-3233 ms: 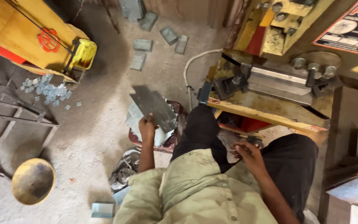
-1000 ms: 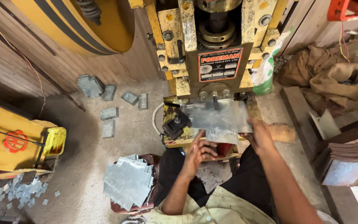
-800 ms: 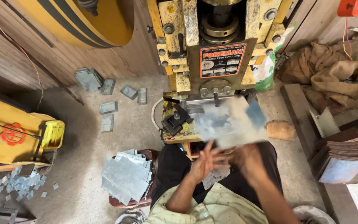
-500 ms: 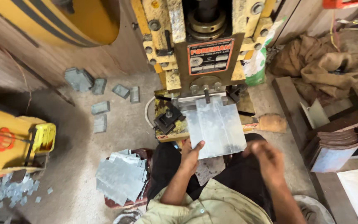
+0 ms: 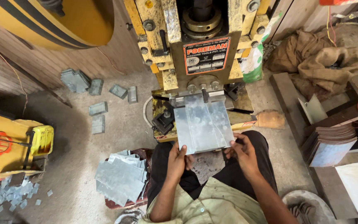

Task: The person sits on the floor and repeatedly places rectangular metal sheets into a yellow Foreman hydraulic press. They operate the machine to punch holes in the sheets, then remove the processed pieces and stack them on a red tray to their left.

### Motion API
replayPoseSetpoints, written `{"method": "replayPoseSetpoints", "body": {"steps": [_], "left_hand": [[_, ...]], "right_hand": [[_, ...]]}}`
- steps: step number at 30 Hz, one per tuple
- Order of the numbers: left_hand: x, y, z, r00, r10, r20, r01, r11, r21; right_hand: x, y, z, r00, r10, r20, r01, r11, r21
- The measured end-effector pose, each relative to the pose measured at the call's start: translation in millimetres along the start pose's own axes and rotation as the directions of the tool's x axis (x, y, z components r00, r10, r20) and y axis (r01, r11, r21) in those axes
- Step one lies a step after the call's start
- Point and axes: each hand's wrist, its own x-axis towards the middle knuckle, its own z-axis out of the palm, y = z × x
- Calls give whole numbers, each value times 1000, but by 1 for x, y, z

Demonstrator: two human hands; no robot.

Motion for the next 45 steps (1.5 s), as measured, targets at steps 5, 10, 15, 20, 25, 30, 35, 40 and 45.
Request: {"method": "replayPoseSetpoints", "body": {"steps": [5,10,15,20,25,30,35,40,45], "left_hand": [[33,-7,-6,997,29,67,-17,986,-164],[44,-14,2,995,-1,101,25,972,-234],[46,-18,-3,990,-23,136,68,938,-339],[55,-29,-3,985,-32,172,94,926,-365],[50,-27,-8,980,-73,185,134,930,-343],[36,-7,-12,988,-14,154,57,960,-275],[38,0,5,938,117,327,4,938,-347],[25,17,20,933,119,340,-33,968,-249],[26,0,26,961,11,275,28,990,-137]], "right_hand": [[10,-14,8,997,-83,9,83,996,-28],[29,-27,10,996,-90,-11,90,995,-47],[30,-29,7,998,-58,9,58,998,21],[33,-33,7,997,-65,43,62,996,66],[36,-32,7,989,-130,71,120,984,135],[60,-41,1,1000,14,-12,-12,987,162],[128,-33,-13,950,122,287,-218,917,333],[95,-25,1,977,-9,-211,84,934,347],[33,-18,41,996,84,-37,-71,961,266]]}}
